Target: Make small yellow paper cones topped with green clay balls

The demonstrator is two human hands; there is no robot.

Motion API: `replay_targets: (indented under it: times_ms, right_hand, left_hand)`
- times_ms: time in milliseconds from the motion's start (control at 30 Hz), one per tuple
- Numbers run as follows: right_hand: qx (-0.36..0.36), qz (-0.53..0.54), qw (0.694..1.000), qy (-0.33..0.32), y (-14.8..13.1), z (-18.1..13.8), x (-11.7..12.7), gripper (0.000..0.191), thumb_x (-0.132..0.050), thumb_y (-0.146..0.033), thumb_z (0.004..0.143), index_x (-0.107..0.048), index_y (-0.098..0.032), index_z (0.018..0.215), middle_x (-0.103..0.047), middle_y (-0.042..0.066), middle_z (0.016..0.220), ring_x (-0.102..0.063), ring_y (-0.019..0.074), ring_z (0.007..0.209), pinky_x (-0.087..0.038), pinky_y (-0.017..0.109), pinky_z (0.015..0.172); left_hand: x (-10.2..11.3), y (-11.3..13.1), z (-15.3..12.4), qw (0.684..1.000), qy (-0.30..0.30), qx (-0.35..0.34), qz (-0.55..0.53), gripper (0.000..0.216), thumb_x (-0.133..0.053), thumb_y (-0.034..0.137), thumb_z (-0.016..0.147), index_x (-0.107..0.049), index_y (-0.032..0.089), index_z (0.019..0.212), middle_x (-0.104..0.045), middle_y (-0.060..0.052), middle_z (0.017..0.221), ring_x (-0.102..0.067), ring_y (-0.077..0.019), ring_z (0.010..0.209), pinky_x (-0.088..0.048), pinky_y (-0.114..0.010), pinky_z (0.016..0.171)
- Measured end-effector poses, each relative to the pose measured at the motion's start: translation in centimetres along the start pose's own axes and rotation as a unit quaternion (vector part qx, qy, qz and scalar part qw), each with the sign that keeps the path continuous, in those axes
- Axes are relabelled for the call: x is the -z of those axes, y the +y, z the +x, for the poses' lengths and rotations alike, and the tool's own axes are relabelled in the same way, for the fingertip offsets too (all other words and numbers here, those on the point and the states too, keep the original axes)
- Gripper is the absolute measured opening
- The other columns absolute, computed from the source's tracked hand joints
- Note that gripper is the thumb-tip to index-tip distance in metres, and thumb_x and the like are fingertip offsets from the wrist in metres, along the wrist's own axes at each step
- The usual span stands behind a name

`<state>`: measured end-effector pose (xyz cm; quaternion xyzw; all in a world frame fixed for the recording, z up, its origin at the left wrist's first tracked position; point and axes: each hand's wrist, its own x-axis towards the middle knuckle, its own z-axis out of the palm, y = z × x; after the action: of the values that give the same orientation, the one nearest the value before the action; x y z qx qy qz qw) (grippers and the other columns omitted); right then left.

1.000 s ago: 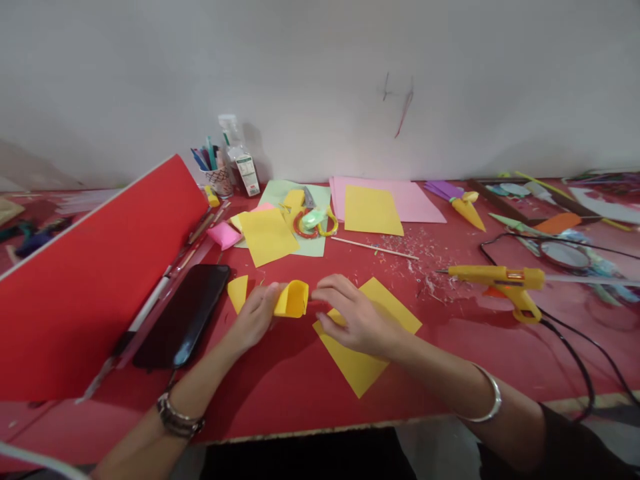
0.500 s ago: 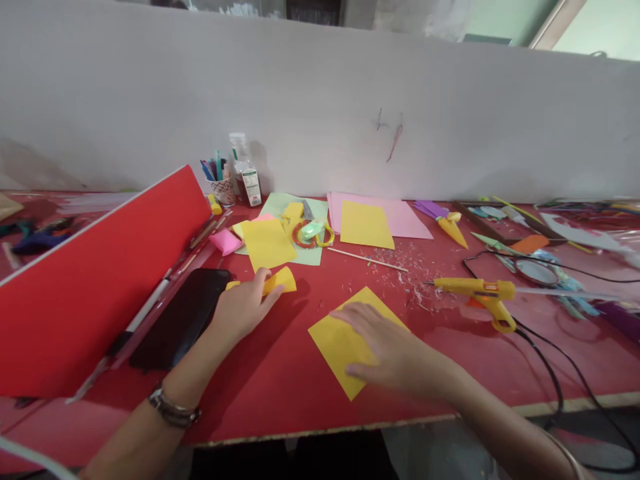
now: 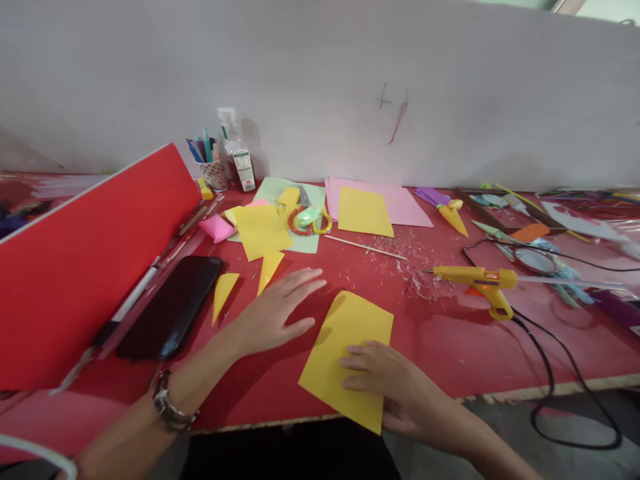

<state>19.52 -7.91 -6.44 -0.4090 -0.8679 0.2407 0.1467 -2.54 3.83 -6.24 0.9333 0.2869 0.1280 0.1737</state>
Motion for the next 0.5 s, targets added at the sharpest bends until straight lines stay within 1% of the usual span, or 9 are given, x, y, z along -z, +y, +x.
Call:
replay_targets:
  times_ms: [67,167,233,333,400,500]
  right_hand:
    - [0.011,0.039,0.999,-0.003,0.4,0.0,0.5,0.025,-0.050,-0.013,0.076,-0.062,-0.019,0.096,-0.061,0.007,0.110,-0.050,0.0159,0.110,-0.035,0.035,0.097]
    - [0.012,0.076,0.997,-0.015,1.5,0.0,1.6,0.033,-0.046,-0.003,0.072,-0.063,-0.022,0.091,-0.067,0.002,0.100,-0.057,0.0117,0.100,-0.033,0.034,0.098]
    - [0.005,0.056,0.998,-0.006,2.4,0.1,2.2,0.039,-0.044,0.001,0.068,-0.064,-0.024,0.091,-0.066,0.001,0.100,-0.058,0.0119,0.098,-0.029,0.039,0.100]
    - [0.012,0.005,1.000,0.003,3.5,0.5,2.9,0.046,-0.039,0.003,0.069,-0.064,-0.027,0.092,-0.063,0.001,0.107,-0.054,0.0126,0.104,-0.025,0.044,0.101]
    - [0.022,-0.009,0.999,-0.026,3.9,0.8,3.4,0.043,-0.039,0.001,0.072,-0.064,-0.027,0.094,-0.061,0.002,0.110,-0.052,0.0127,0.107,-0.026,0.043,0.100]
    - [0.031,0.004,0.994,-0.102,4.4,1.1,4.2,0.026,-0.048,-0.011,0.078,-0.065,-0.025,0.093,-0.059,0.003,0.115,-0.048,0.0141,0.112,-0.030,0.041,0.099]
  left_hand:
    - [-0.2,0.3,0.1,0.999,-0.047,-0.019,-0.012,0.050,-0.036,0.040,0.085,-0.026,0.022,0.130,-0.029,-0.005,0.139,-0.022,-0.0191,0.128,-0.025,-0.038,0.103]
    - [-0.7,0.4,0.2,0.995,-0.086,-0.037,-0.018,0.055,-0.035,0.047,0.084,-0.025,0.023,0.132,-0.028,-0.003,0.140,-0.020,-0.0193,0.129,-0.020,-0.038,0.105]
    - [-1.0,0.5,0.4,0.994,-0.104,-0.041,-0.022,0.059,-0.035,0.052,0.082,-0.024,0.023,0.133,-0.026,-0.003,0.140,-0.020,-0.0199,0.129,-0.017,-0.039,0.106]
    - [-1.5,0.8,0.7,0.991,-0.128,-0.034,-0.017,0.064,-0.036,0.056,0.079,-0.024,0.022,0.133,-0.024,-0.004,0.141,-0.018,-0.0213,0.130,-0.016,-0.041,0.106]
    - [-1.8,1.0,0.9,0.991,-0.134,-0.024,-0.002,0.067,-0.039,0.054,0.078,-0.023,0.019,0.133,-0.023,-0.006,0.141,-0.017,-0.0228,0.130,-0.015,-0.043,0.105]
    - [-2.1,1.2,0.9,0.991,-0.129,-0.009,0.019,0.070,-0.043,0.051,0.077,-0.022,0.015,0.134,-0.022,-0.010,0.142,-0.017,-0.0254,0.129,-0.017,-0.044,0.104]
